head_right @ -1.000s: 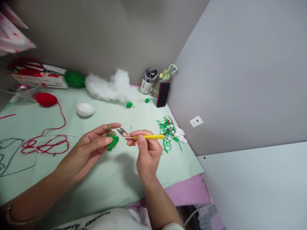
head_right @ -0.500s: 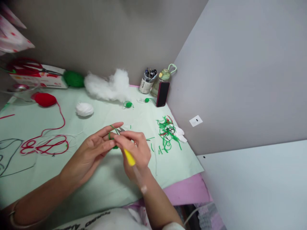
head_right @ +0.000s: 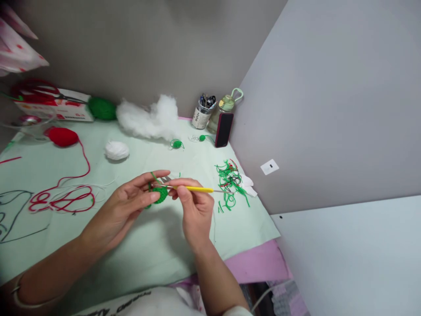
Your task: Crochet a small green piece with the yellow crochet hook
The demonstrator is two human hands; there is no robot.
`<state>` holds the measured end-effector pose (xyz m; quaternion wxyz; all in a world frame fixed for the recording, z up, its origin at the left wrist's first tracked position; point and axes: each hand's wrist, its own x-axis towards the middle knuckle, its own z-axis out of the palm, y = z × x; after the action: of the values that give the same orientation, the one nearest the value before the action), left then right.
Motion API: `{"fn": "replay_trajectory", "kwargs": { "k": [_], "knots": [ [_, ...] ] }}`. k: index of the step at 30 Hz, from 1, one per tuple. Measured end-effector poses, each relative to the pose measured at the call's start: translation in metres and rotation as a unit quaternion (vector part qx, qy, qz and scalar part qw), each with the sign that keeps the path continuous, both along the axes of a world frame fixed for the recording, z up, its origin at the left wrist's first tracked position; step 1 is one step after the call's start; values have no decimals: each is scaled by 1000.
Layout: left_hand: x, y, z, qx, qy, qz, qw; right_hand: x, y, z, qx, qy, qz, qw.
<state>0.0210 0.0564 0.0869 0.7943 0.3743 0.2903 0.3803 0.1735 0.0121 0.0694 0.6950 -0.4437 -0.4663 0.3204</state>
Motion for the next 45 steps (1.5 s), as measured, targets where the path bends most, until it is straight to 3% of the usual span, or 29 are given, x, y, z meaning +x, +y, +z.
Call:
{"fn": "replay_trajectory", "kwargs": {
  "k": [6,11,14,16,19,20,22,24,27,29,32,35,37,39,42,45],
  "knots": [
    [-4,1,-1,23,22,12,999,6,-1,3,-11,44,10,999],
    [-6,-1,0,65,71,47,994,3,-11,8,16,-96,-50,994],
    [-2,-5,3,103,101,91,985,-1,-14,3,81,-238,-84,964],
    [1,-8,2,97,87,106,986,-2,-14,-4,132,-331,-107,928],
    [5,-8,-3,-1,12,56,998,-3,-10,-14,185,-423,-179,869],
    [5,-6,-5,-41,-14,30,999,-3,-9,-15,195,-417,-191,867],
    [4,-1,-8,-92,-48,5,995,-2,-8,-12,171,-352,-155,907],
    [3,4,-7,-91,-62,8,994,0,-7,-6,126,-215,-125,960],
    [0,6,-3,-60,-51,-5,997,1,-5,3,77,-75,-56,993],
    [0,3,0,-39,-33,-10,999,0,-3,4,59,-71,-28,995],
    [2,-2,0,-15,-4,13,1000,-1,-3,2,59,-154,-59,985],
    [4,-2,-3,-44,-14,3,999,-1,-5,-2,120,-297,-114,940],
    [4,1,-5,-81,-39,-17,996,1,-7,-3,156,-337,-135,919],
    [3,4,-5,-101,-56,-13,993,3,-8,-1,141,-274,-144,941],
    [0,6,-3,-81,-58,10,995,5,-6,4,69,-103,-107,986],
    [0,3,0,-40,-39,5,998,3,-3,5,38,-25,-40,998]
  ]
}}
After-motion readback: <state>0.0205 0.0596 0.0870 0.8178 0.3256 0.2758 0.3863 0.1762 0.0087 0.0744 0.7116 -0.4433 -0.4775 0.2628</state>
